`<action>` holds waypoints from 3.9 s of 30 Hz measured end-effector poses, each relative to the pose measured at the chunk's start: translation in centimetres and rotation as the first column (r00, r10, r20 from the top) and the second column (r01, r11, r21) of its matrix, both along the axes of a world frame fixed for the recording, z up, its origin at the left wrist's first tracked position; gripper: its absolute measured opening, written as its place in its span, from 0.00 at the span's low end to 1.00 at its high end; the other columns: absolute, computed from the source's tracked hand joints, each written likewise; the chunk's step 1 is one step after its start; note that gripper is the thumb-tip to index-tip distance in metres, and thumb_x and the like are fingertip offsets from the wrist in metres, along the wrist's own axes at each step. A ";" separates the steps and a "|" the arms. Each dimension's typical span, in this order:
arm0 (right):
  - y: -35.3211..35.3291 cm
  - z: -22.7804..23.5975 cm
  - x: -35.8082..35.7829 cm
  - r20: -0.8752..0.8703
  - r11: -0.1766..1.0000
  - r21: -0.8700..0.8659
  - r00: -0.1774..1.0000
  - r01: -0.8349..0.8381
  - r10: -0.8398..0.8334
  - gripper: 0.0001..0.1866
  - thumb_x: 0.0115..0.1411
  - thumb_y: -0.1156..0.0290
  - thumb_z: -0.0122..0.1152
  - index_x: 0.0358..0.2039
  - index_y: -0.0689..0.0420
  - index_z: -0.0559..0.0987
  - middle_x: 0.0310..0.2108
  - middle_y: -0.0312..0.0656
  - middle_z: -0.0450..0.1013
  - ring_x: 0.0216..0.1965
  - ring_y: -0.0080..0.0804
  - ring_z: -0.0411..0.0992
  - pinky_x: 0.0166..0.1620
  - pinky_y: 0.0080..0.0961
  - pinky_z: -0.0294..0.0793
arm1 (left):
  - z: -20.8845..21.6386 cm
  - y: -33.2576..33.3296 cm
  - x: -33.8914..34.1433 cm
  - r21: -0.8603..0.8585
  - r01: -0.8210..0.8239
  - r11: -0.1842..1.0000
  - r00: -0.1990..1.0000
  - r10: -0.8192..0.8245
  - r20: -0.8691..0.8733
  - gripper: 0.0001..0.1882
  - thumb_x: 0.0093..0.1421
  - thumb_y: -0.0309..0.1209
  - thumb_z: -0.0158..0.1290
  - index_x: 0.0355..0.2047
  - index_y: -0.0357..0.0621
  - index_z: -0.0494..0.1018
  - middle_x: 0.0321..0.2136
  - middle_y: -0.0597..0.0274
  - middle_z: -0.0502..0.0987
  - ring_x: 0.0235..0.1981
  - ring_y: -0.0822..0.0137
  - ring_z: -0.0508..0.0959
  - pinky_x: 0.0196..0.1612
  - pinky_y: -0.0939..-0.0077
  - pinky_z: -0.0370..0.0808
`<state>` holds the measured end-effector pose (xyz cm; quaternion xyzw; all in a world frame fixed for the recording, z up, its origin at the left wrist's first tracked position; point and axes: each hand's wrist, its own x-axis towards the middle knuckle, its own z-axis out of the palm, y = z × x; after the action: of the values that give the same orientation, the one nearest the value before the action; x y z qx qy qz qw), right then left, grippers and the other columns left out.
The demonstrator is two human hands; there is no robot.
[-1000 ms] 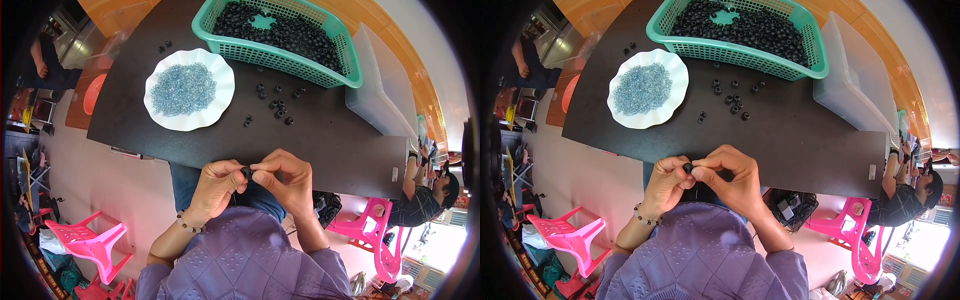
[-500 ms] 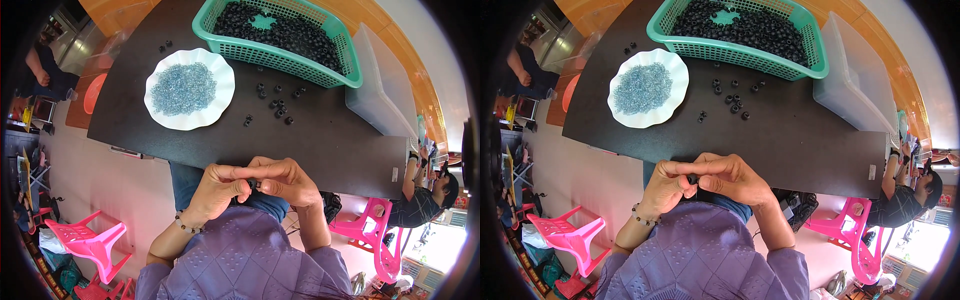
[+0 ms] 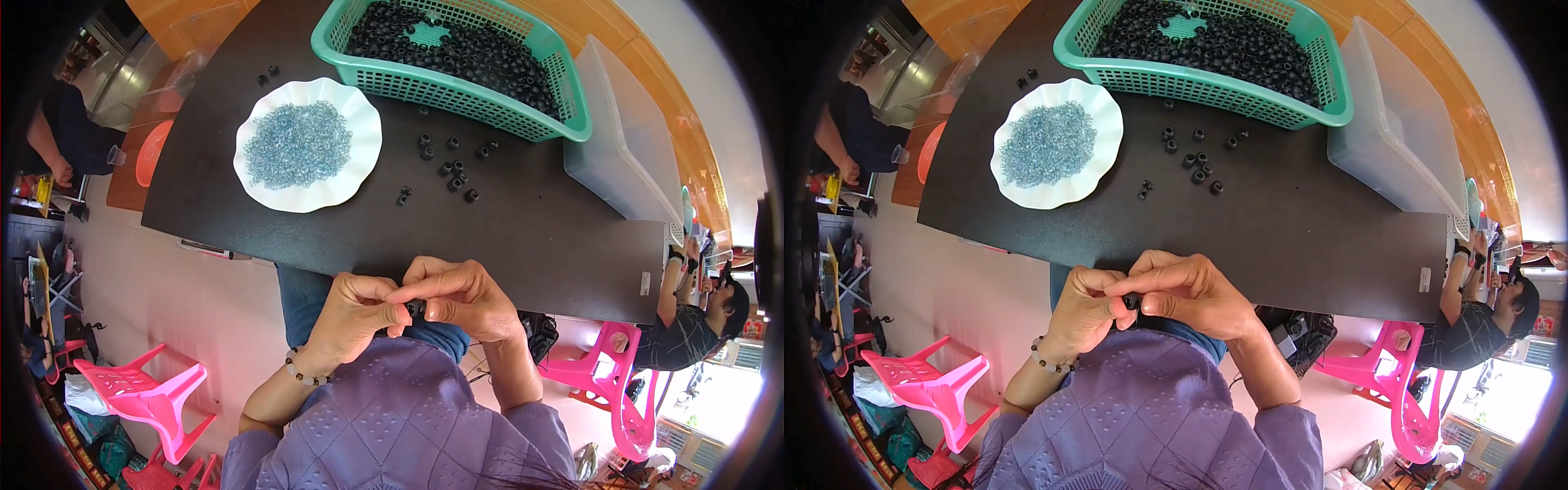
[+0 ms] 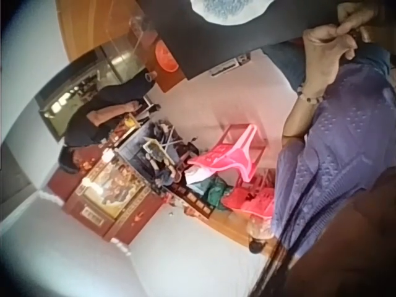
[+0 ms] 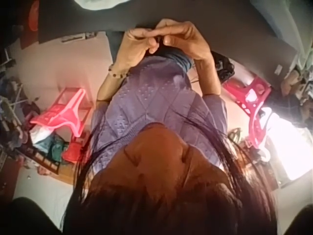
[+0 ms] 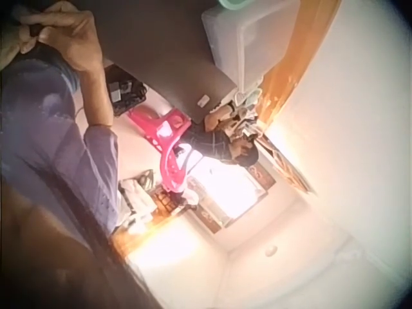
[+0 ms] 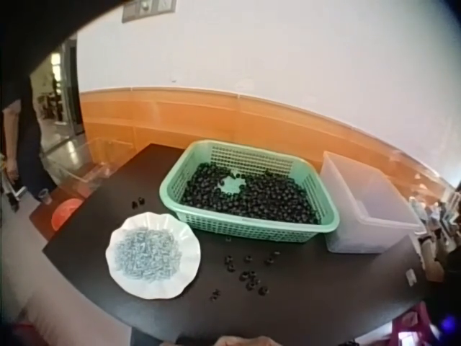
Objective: The person picks up a black plastic component and a small clear bead by hand, then presses the bead into the component. After assembling the piece, the person places it into a plastic container and repeats the process.
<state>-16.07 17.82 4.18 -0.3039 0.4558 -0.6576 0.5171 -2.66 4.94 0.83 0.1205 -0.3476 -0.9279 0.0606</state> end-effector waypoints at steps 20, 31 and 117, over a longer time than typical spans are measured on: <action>0.3 1.5 0.9 -0.032 0.998 0.030 0.998 0.063 -0.062 0.15 0.50 0.69 0.68 0.38 0.62 0.83 0.26 0.38 0.71 0.29 0.25 0.64 0.32 0.21 0.63 | 1.5 0.5 1.0 -0.084 -0.047 0.995 0.998 0.050 0.026 0.09 0.50 0.28 0.65 0.26 0.33 0.78 0.23 0.58 0.77 0.21 0.75 0.75 0.25 0.84 0.74; 0.3 0.9 0.9 0.048 0.993 0.034 0.993 0.111 -0.112 0.15 0.54 0.68 0.66 0.39 0.64 0.81 0.30 0.40 0.71 0.32 0.26 0.68 0.36 0.22 0.67 | 2.0 0.7 -0.2 -0.100 -0.085 0.991 0.996 0.088 0.028 0.10 0.51 0.30 0.64 0.25 0.34 0.77 0.21 0.60 0.76 0.19 0.73 0.73 0.23 0.81 0.70; -12.0 2.9 -9.8 -0.991 0.987 -0.120 0.051 0.104 -0.126 0.06 0.52 0.73 0.61 0.30 0.60 0.79 0.27 0.48 0.74 0.30 0.45 0.73 0.34 0.34 0.72 | -1.5 -3.6 -2.5 -0.713 -0.246 0.657 0.960 0.265 -0.087 0.06 0.59 0.23 0.54 0.26 0.33 0.77 0.26 0.62 0.74 0.21 0.81 0.68 0.24 0.86 0.63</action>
<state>-25.91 5.83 7.03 -0.6383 0.7030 -0.3136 0.0084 -5.14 1.29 -0.66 0.1464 -0.6618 -0.6990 0.2281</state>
